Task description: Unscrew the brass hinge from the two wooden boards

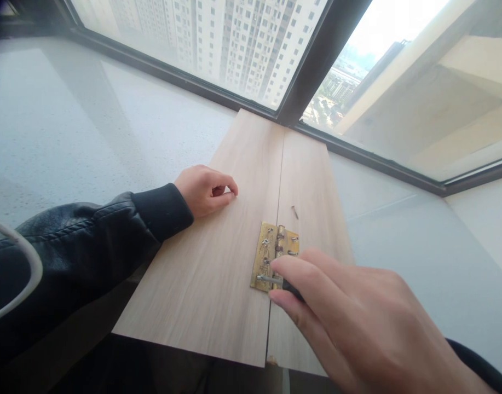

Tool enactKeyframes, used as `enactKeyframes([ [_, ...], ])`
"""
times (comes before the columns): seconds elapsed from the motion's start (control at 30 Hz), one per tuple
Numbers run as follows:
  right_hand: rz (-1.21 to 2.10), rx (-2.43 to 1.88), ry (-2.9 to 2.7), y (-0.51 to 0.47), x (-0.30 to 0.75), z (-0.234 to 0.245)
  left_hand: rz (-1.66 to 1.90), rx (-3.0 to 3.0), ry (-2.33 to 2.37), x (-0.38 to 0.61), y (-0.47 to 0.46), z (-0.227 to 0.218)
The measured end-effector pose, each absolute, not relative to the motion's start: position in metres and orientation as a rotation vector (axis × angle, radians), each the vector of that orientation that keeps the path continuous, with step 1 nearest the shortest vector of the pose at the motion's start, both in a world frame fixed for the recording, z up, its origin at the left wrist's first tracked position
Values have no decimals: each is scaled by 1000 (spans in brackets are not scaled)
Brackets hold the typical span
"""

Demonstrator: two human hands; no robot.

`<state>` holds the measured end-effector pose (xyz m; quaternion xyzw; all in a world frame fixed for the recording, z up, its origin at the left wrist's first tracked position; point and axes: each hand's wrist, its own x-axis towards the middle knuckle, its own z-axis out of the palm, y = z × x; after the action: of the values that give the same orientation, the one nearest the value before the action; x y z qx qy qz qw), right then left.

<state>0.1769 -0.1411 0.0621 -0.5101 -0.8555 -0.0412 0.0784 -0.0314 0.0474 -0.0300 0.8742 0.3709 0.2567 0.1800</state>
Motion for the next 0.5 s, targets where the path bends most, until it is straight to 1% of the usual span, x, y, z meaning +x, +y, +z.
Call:
enactKeyframes([
  [0.1,-128,-1540,-2639,-139,177,63,726,2470,1048,-31,47,-30],
  [0.27,132,-1589,-2692,-140,177,76,713,2469,1060,-31,47,-29],
  [0.43,-29,-1557,-2653,-139,174,70,759,2469,1050,-31,47,-30],
  [0.5,-29,-1585,-2601,-139,173,66,758,2465,1056,-31,48,-30],
])
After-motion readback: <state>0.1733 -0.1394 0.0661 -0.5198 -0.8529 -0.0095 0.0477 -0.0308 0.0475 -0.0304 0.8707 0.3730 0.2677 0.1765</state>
